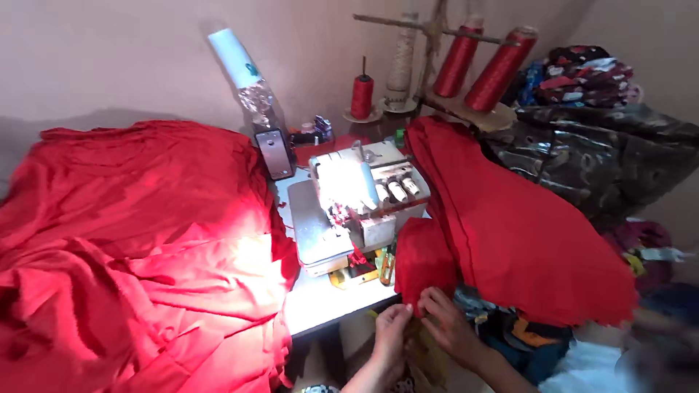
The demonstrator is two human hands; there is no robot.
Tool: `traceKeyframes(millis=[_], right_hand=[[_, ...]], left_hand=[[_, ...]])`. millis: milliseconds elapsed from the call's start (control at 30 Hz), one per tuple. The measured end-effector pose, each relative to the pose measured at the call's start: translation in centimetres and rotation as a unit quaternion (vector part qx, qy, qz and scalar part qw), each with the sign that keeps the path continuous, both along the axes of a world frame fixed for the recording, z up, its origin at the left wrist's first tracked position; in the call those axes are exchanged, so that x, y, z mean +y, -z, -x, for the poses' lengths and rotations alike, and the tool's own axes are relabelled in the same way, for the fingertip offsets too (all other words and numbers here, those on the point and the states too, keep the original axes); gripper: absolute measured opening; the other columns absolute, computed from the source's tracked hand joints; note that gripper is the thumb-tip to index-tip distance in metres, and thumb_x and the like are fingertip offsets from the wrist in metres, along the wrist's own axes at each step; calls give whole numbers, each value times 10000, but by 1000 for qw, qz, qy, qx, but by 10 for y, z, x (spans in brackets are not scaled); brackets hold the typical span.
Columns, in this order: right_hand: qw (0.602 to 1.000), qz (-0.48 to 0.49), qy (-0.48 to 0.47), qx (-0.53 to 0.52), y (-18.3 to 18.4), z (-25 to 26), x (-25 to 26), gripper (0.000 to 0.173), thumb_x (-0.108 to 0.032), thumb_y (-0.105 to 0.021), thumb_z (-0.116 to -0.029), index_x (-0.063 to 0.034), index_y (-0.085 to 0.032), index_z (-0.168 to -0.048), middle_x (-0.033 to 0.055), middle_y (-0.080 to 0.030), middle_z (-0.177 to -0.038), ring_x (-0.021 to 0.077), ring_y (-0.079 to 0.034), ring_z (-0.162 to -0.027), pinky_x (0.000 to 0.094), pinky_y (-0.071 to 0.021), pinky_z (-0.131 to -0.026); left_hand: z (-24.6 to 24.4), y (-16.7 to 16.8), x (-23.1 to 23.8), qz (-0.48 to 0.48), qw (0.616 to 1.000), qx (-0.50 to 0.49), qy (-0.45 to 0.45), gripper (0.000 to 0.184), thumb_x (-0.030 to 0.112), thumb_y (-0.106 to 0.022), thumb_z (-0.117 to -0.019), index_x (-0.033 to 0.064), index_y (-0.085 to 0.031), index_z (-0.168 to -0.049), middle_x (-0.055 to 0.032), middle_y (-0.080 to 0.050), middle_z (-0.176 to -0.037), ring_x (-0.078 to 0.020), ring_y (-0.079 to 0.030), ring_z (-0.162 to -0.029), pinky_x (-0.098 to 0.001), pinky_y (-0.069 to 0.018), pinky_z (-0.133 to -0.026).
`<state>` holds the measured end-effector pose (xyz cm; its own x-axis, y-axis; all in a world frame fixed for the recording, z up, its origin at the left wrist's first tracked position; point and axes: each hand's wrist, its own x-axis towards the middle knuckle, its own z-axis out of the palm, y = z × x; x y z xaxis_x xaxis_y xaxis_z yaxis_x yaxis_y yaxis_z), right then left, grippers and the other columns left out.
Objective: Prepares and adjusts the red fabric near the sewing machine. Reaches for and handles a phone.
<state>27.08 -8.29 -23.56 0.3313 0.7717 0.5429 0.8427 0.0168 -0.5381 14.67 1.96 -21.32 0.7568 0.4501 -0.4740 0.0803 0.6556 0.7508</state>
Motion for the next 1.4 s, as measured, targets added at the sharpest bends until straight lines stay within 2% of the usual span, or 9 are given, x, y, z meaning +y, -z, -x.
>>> traceKeyframes(millis=[233, 433, 633, 733, 867, 967, 1100, 1233, 1400], right_hand=[[996, 79, -44, 12, -21, -7, -5, 105, -69, -722, -824, 27, -680, -824, 222, -656, -943, 330, -685, -843, 379, -588, -716], [988, 147, -50, -12, -47, -20, -9, 56, 4, -716, -814, 36, -677, -837, 221, -664, -946, 364, -702, -833, 455, -595, -658], [984, 110, 127, -53, -89, -31, 4, 254, 88, -604, -854, 69, -701, -1088, 228, -710, -986, 387, -728, -860, 518, -605, -709], [976, 31, 198, -79, -124, -48, 20, 178, 33, -574, -904, 52, -718, -1007, 219, -698, -978, 380, -711, -897, 500, -596, -735], [970, -11, 243, -13, -163, -77, 38, 238, -13, -484, -994, 98, -671, -1091, 276, -692, -1039, 430, -677, -1019, 556, -533, -892], [958, -120, 259, 28, -183, -86, 46, 247, -53, -453, -1015, 93, -618, -1127, 213, -661, -907, 279, -662, -829, 444, -540, -758], [957, -237, 162, 31, -216, -74, 44, 195, -86, -429, -1029, 32, -553, -1122, -5, -559, -869, -59, -529, -734, 123, -471, -687], [991, -121, -55, -32, -223, -25, 28, 222, -133, -504, -993, -4, -683, -1014, 40, -696, -875, -9, -630, -791, 142, -522, -743], [976, -88, -193, -50, -207, 14, 27, 174, -148, -520, -1041, -38, -649, -1007, 94, -644, -858, 80, -614, -762, 138, -497, -684]], left_hand=[[-1, 5, -7, -9, 1000, -1, -21, 196, 76, -474, -1060, 23, -632, -958, 39, -607, -658, 13, -447, -485, -159, -377, -472], [-1, 13, -5, -28, 999, 9, -31, 210, 84, -477, -1056, 26, -632, -927, 67, -524, -588, 5, -419, -459, -172, -371, -462], [1, 13, -6, -69, 996, 47, -6, 199, 124, -497, -1066, -31, -620, -1041, 51, -504, -592, -5, -429, -454, -181, -393, -457], [12, -4, -12, -117, 989, 30, 81, 152, 126, -475, -1055, 4, -564, -1040, 65, -476, -616, 0, -426, -479, -181, -403, -484], [8, -29, -4, -487, 853, -135, 126, 219, 86, -601, -970, -90, -644, -1093, -111, -662, -889, -111, -633, -766, -264, -545, -723], [-23, -40, 19, -656, 727, -186, 78, 272, 145, -638, -932, -49, -666, -1121, -234, -660, -1119, -301, -668, -1035, -381, -571, -863], [-34, -62, 28, -649, 720, -243, -48, 215, 139, -603, -983, -16, -599, -1132, -185, -627, -1130, -176, -637, -1047, -256, -548, -862], [-16, -101, 30, -622, 720, -294, -90, 457, 349, -561, -1040, 60, -443, -1373, -100, -564, -1382, -67, -515, -1301, -256, -428, -1080], [35, -134, 33, -559, 784, -268, -13, 164, 29, -654, -906, -109, -667, -992, -153, -714, -891, -100, -680, -898, -225, -538, -854]])
